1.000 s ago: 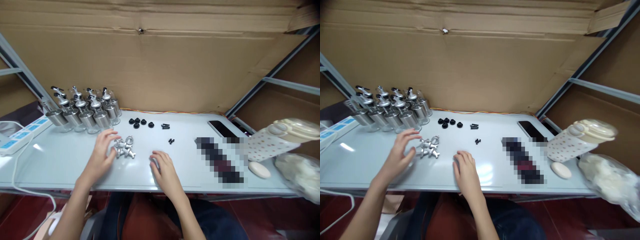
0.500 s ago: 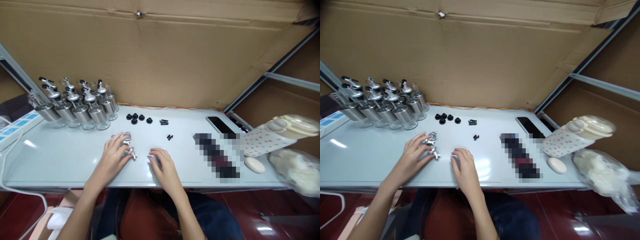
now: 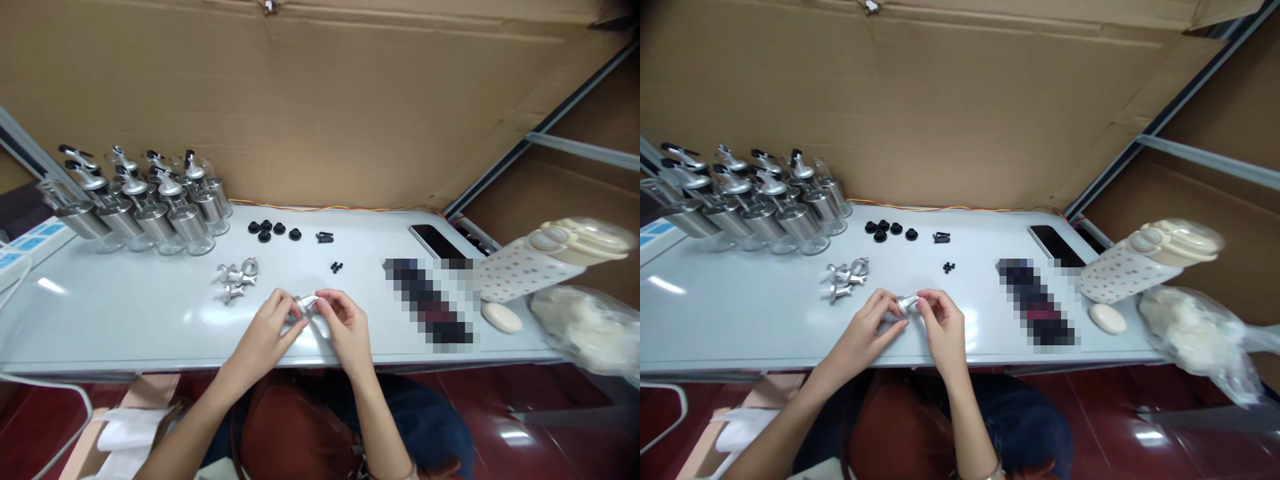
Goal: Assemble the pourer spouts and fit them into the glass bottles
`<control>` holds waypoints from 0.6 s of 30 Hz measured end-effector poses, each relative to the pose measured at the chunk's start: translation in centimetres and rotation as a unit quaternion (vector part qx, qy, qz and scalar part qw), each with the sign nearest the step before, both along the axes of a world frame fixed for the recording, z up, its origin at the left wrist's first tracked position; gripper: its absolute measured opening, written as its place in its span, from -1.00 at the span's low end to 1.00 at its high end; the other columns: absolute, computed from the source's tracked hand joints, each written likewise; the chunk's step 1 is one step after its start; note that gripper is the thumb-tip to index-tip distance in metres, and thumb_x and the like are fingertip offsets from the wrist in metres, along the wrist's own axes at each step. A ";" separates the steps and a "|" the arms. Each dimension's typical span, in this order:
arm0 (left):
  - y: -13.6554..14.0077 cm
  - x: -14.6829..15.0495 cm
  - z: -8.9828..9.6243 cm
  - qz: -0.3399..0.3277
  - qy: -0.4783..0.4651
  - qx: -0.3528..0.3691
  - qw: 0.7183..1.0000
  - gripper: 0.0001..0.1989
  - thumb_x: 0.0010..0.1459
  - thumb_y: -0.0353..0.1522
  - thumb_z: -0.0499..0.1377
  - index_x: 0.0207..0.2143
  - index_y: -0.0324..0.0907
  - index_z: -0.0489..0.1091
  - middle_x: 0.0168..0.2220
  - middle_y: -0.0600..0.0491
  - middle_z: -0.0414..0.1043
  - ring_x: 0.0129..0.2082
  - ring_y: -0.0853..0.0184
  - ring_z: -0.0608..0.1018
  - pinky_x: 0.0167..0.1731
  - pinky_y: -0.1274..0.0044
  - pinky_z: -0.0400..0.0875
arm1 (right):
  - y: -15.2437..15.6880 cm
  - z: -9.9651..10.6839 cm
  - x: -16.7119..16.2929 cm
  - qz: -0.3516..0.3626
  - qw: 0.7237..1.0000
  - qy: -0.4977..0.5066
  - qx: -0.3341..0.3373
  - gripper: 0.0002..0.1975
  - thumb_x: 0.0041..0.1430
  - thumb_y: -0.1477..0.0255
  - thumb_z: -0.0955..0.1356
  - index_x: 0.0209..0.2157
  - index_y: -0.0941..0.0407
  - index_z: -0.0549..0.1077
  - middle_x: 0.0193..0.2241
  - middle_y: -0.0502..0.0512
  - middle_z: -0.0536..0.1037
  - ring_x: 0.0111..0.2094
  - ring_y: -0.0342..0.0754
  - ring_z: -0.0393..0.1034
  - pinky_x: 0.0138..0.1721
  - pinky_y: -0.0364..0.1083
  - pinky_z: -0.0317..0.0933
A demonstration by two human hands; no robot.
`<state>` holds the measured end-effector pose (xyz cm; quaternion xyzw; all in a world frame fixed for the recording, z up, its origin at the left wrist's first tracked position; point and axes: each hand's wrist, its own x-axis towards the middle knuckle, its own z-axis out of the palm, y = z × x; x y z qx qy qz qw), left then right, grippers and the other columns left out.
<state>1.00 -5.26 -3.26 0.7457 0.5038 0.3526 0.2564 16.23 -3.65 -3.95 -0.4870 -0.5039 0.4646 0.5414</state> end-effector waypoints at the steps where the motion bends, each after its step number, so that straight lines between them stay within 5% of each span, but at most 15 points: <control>1: 0.0 -0.1 0.0 0.001 -0.010 -0.011 1.000 -0.91 0.18 -0.39 0.08 -0.35 -0.13 0.17 -0.31 0.10 0.27 -0.30 0.38 0.41 -0.25 0.53 0.32 | 0.0 0.1 0.0 -0.003 1.000 -0.001 -0.001 -0.82 0.05 0.31 0.36 -0.35 0.13 0.47 -0.46 0.05 0.53 -0.39 -0.05 0.42 -0.29 -0.09 0.31; 5: 0.0 -0.1 -0.5 0.028 -0.063 -0.054 0.996 -0.81 0.15 -0.37 0.11 -0.25 -0.11 0.10 -0.35 0.13 0.28 -0.38 0.40 0.42 -0.32 0.55 0.33 | 0.0 0.2 0.2 0.008 1.000 0.003 -0.010 -0.80 0.05 0.29 0.36 -0.34 0.13 0.48 -0.47 0.06 0.55 -0.37 -0.02 0.45 -0.27 -0.06 0.33; 9: -0.1 -0.1 -0.3 -0.023 -0.050 -0.035 0.998 -0.69 0.12 -0.37 0.15 -0.08 -0.07 0.17 -0.19 0.07 0.28 -0.32 0.40 0.45 -0.26 0.53 0.37 | 0.0 0.1 0.3 0.013 1.000 0.014 -0.014 -0.79 0.05 0.28 0.36 -0.34 0.13 0.50 -0.51 0.04 0.54 -0.40 -0.04 0.45 -0.28 -0.06 0.33; 13: -0.3 -0.2 0.4 -0.095 -0.025 -0.043 0.994 -0.80 0.18 -0.36 0.10 -0.11 -0.08 0.27 -0.11 0.03 0.31 -0.22 0.36 0.46 -0.17 0.52 0.37 | 0.1 0.1 0.3 -0.006 1.000 -0.002 -0.001 -0.79 0.04 0.28 0.36 -0.35 0.13 0.50 -0.53 0.02 0.53 -0.46 -0.07 0.41 -0.35 -0.08 0.33; 18: -0.3 -0.1 0.4 -0.097 -0.023 -0.057 0.993 -0.79 0.17 -0.36 0.13 -0.12 -0.09 0.27 -0.23 0.06 0.37 -0.24 0.34 0.47 -0.17 0.52 0.37 | 0.1 -0.1 -0.1 0.003 1.000 -0.014 -0.001 -0.81 0.03 0.30 0.37 -0.40 0.14 0.49 -0.50 0.05 0.54 -0.44 -0.06 0.41 -0.37 -0.10 0.31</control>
